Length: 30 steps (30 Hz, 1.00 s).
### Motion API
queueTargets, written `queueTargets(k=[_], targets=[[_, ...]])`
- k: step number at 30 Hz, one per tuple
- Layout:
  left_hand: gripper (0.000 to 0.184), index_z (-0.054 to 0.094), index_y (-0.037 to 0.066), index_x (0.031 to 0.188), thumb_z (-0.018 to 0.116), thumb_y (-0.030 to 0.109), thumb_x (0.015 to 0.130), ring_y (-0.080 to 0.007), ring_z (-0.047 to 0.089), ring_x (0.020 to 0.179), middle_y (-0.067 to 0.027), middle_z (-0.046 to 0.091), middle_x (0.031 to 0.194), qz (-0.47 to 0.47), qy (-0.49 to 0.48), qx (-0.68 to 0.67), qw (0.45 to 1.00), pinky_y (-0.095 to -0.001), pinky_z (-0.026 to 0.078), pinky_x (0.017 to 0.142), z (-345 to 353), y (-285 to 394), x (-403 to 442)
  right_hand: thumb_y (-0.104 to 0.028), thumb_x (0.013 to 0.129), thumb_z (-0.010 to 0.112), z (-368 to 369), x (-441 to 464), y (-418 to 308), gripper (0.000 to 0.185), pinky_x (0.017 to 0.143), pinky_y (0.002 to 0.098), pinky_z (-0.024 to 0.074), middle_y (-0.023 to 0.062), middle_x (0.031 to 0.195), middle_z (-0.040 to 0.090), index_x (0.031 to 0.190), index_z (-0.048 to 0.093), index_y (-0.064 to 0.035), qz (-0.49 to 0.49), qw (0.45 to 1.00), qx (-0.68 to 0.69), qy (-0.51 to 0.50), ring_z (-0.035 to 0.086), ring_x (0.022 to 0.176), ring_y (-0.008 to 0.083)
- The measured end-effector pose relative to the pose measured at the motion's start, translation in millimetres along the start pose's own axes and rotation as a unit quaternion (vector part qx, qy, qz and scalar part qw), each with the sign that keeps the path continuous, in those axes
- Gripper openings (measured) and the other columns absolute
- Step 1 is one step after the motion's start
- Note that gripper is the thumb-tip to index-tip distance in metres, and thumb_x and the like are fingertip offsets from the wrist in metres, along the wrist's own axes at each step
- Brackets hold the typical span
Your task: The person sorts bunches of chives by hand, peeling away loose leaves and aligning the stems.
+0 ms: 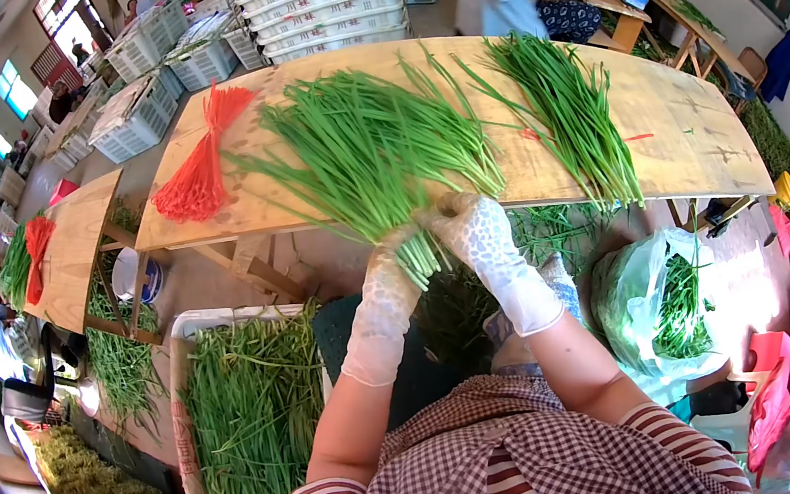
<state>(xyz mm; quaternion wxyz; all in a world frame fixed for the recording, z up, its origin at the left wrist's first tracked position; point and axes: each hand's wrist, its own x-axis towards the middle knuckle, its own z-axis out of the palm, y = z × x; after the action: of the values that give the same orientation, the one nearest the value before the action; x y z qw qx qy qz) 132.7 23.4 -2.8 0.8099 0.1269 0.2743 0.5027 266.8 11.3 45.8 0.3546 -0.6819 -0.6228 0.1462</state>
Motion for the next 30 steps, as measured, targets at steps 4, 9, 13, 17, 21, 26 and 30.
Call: queueTargets(k=[4,9,13,17,21,26,30], targets=[[0.022,0.057,0.002,0.108,0.055,0.010,0.088,-0.0253,0.064,0.087,-0.0098,0.064,0.095,-0.011,-0.025,-0.001,1.000,-0.0416,0.055,0.077,-1,6,-2,-0.019,0.082,0.071,27,15,28,0.021,0.056,0.0231,0.0447,0.0023,0.067,0.062,0.087,0.068,0.0014,0.104,0.963,0.237,-0.071,0.053,0.058,0.0072],[0.020,0.059,0.004,0.107,0.058,0.015,0.090,-0.0218,0.064,0.083,-0.0080,0.064,0.095,-0.012,0.012,-0.018,1.000,-0.0385,0.055,0.074,6,8,4,-0.018,0.084,0.070,29,6,33,0.020,0.056,0.0244,0.0442,0.0027,0.070,0.061,0.089,0.063,0.0000,0.064,0.967,0.246,-0.036,0.053,0.059,0.0082],[0.020,0.060,0.004,0.108,0.059,0.016,0.091,-0.0212,0.064,0.084,-0.0065,0.064,0.097,0.004,-0.005,0.046,0.999,-0.0358,0.055,0.073,11,6,6,-0.026,0.080,0.072,30,1,33,0.036,0.068,0.0342,0.0522,0.0167,0.082,0.068,0.105,0.064,-0.0005,0.006,0.977,0.214,0.007,0.067,0.073,0.0253],[0.020,0.060,0.004,0.109,0.059,0.014,0.091,-0.0212,0.064,0.087,-0.0063,0.064,0.098,0.027,0.046,0.097,0.994,-0.0343,0.055,0.074,14,12,7,-0.025,0.079,0.074,3,-18,17,0.029,0.066,0.0330,0.0528,0.0122,0.077,0.066,0.094,0.061,-0.0036,-0.018,0.977,0.210,0.020,0.066,0.071,0.0236],[0.019,0.059,0.005,0.107,0.060,0.013,0.090,-0.0232,0.065,0.087,-0.0076,0.065,0.099,0.038,0.045,0.091,0.994,-0.0361,0.056,0.074,11,15,13,-0.026,0.080,0.072,-10,-55,39,0.026,0.067,0.0342,0.0527,0.0122,0.078,0.065,0.092,0.060,-0.0056,-0.071,0.967,0.245,-0.004,0.066,0.071,0.0247],[0.021,0.057,0.006,0.109,0.061,0.013,0.090,-0.0255,0.065,0.087,-0.0101,0.065,0.098,0.021,0.031,0.049,0.998,-0.0402,0.056,0.077,3,23,15,-0.025,0.086,0.066,-47,-83,62,0.022,0.070,0.0362,0.0526,0.0147,0.083,0.068,0.096,0.064,-0.0048,-0.026,0.929,-0.162,-0.333,0.068,0.077,0.0267],[0.025,0.055,0.006,0.114,0.059,0.015,0.091,-0.0255,0.065,0.086,-0.0102,0.065,0.098,0.019,0.022,0.056,0.998,-0.0406,0.056,0.074,-1,18,17,-0.026,0.086,0.065,-30,-78,87,0.025,0.072,0.0353,0.0523,0.0148,0.084,0.069,0.101,0.069,-0.0069,0.079,0.970,0.138,-0.185,0.068,0.077,0.0256]])
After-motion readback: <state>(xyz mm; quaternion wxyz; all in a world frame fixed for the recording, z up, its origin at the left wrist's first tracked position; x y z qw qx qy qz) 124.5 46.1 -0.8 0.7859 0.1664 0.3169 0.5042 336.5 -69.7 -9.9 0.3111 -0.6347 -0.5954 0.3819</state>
